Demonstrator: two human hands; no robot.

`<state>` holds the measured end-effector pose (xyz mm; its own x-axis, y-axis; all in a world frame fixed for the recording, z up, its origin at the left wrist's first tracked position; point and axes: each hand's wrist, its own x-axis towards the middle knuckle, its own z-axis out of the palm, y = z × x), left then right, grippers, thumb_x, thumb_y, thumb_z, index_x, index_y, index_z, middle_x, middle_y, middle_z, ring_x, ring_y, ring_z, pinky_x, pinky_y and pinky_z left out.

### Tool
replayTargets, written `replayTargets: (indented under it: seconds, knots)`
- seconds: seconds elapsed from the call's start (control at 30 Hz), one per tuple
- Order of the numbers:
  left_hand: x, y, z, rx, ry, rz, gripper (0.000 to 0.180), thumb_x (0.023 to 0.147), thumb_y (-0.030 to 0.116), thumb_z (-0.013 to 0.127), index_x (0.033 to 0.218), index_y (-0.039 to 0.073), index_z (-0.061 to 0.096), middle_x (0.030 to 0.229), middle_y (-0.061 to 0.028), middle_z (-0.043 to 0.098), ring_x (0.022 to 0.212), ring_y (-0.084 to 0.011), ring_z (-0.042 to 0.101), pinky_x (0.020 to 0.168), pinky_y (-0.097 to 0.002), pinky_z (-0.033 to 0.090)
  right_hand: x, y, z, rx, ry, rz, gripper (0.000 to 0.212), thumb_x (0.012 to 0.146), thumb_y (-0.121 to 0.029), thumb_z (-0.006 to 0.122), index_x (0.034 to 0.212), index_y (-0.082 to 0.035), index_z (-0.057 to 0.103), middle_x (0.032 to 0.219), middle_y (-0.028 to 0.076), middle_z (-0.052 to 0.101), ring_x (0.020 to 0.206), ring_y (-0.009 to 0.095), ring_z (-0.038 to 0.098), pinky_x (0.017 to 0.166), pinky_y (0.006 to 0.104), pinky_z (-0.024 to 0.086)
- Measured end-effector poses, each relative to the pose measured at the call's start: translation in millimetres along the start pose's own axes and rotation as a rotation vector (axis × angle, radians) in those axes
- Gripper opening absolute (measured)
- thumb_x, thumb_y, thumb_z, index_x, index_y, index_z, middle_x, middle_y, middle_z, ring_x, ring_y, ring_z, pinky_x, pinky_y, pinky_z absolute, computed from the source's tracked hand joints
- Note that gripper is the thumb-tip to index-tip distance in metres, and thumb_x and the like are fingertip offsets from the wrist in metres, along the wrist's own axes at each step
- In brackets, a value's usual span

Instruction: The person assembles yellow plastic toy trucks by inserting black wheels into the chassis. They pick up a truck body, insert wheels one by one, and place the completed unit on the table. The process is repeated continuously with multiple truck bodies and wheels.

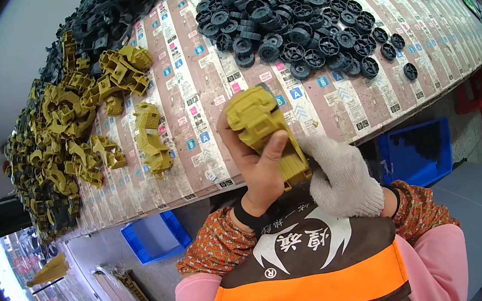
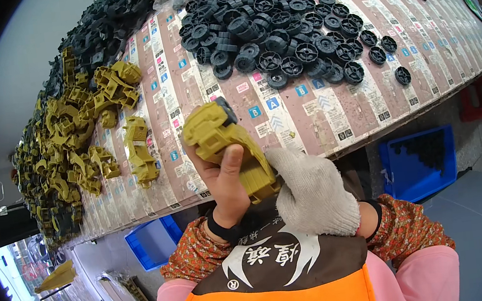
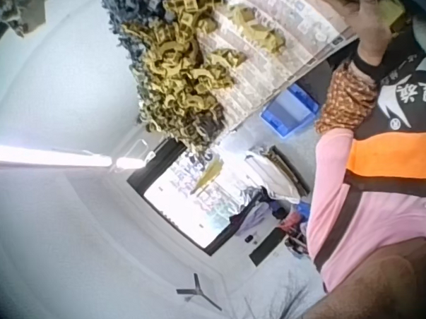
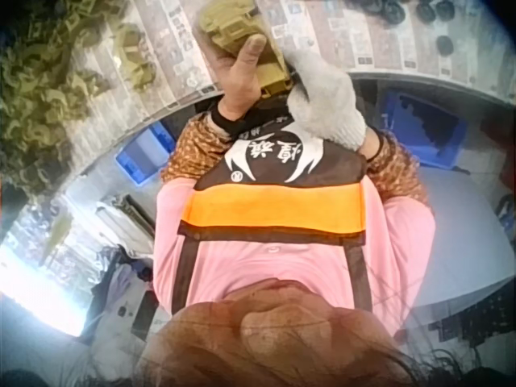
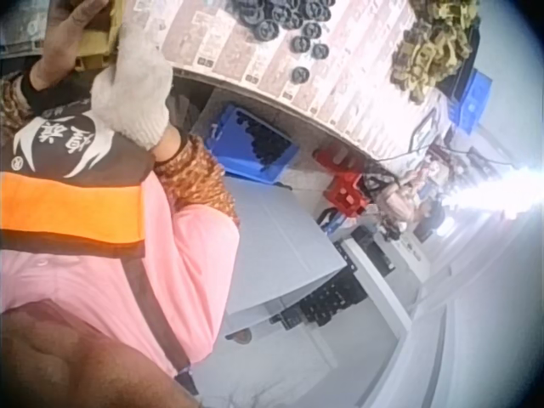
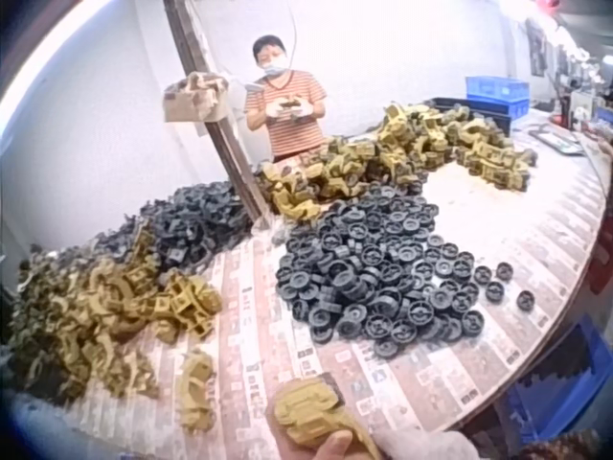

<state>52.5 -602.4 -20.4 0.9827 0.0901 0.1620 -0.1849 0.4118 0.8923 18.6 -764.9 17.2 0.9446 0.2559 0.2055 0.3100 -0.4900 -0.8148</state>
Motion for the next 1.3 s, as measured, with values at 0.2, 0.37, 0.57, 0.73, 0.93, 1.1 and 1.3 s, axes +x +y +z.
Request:
replayTargets:
  seconds: [0.2, 0.37, 0.57, 0.73, 0.93, 1.1, 1.3]
  knots:
    - [18, 5, -6, 0.117, -0.126, -0.103, 0.081, 0.097, 0.005, 0.075, 0.162, 0.010, 0.026, 0.145, -0.0104, 0.052, 0.127, -0.0208, 0.058, 0.109, -0.0372, 0.049, 10, 6, -14, -0.041, -0.138, 0.068, 0.032, 0.079, 0.003, 0.061, 0.110, 0.002, 0.066, 0.089, 0.027, 0.067, 0.082, 0.047, 0.070, 0.072, 0.0534, 0.056]
    - [32, 19, -22, 0.605, -0.598, -0.183, 0.091, 0.093, 0.004, 0.075, 0.162, 0.014, 0.017, 0.134, -0.0161, 0.048, 0.120, -0.0228, 0.059, 0.106, -0.0360, 0.051, 45, -1, -42, 0.100, 0.238, -0.063, 0.041, 0.085, -0.005, 0.072, 0.126, -0.006, 0.067, 0.107, 0.020, 0.072, 0.094, 0.037, 0.073, 0.081, 0.0433, 0.058]
    - [48, 48, -22, 0.055, -0.600, -0.724, 0.090, 0.095, 0.012, 0.074, 0.164, 0.018, 0.015, 0.139, -0.0184, 0.049, 0.124, -0.0271, 0.061, 0.105, -0.0421, 0.053, 28, 21, -57, 0.525, -0.223, 0.285, 0.055, 0.087, -0.007, 0.077, 0.138, -0.001, 0.057, 0.124, 0.011, 0.066, 0.114, 0.020, 0.066, 0.098, 0.0357, 0.055]
    - [40, 30, -51, -0.437, -0.397, -0.750, 0.100, 0.094, 0.043, 0.078, 0.169, 0.017, 0.018, 0.158, -0.0173, 0.048, 0.138, -0.0357, 0.056, 0.112, -0.0524, 0.050, 13, 19, -55, 0.876, 0.130, 0.646, 0.048, 0.091, -0.010, 0.077, 0.133, 0.000, 0.056, 0.115, 0.010, 0.064, 0.099, 0.016, 0.067, 0.086, 0.0330, 0.058]
    - [33, 8, -17, -0.383, -0.094, -0.628, 0.057, 0.106, 0.018, 0.067, 0.155, 0.012, 0.040, 0.140, -0.0103, 0.061, 0.126, -0.0262, 0.065, 0.108, -0.0501, 0.056, -3, 20, -59, 0.557, -0.019, 0.522, 0.031, 0.099, -0.012, 0.074, 0.127, 0.000, 0.066, 0.111, 0.010, 0.072, 0.101, 0.015, 0.069, 0.088, 0.0327, 0.057]
    - [33, 5, -23, -0.318, -0.055, -0.657, 0.043, 0.106, 0.026, 0.068, 0.142, 0.007, 0.054, 0.122, -0.0091, 0.069, 0.108, -0.0236, 0.073, 0.092, -0.0433, 0.064, 32, 77, -105, -0.555, 0.432, 0.190, 0.035, 0.091, -0.015, 0.077, 0.124, -0.006, 0.067, 0.105, 0.017, 0.069, 0.091, 0.035, 0.068, 0.082, 0.0430, 0.056]
    - [28, 12, -22, -0.261, -0.069, -0.702, 0.047, 0.103, 0.023, 0.072, 0.143, 0.010, 0.050, 0.119, -0.0068, 0.066, 0.102, -0.0201, 0.071, 0.084, -0.0410, 0.065, 41, 102, -96, -0.682, 0.359, 0.141, 0.045, 0.086, -0.008, 0.077, 0.130, -0.010, 0.065, 0.113, 0.018, 0.068, 0.106, 0.038, 0.066, 0.092, 0.0482, 0.054]
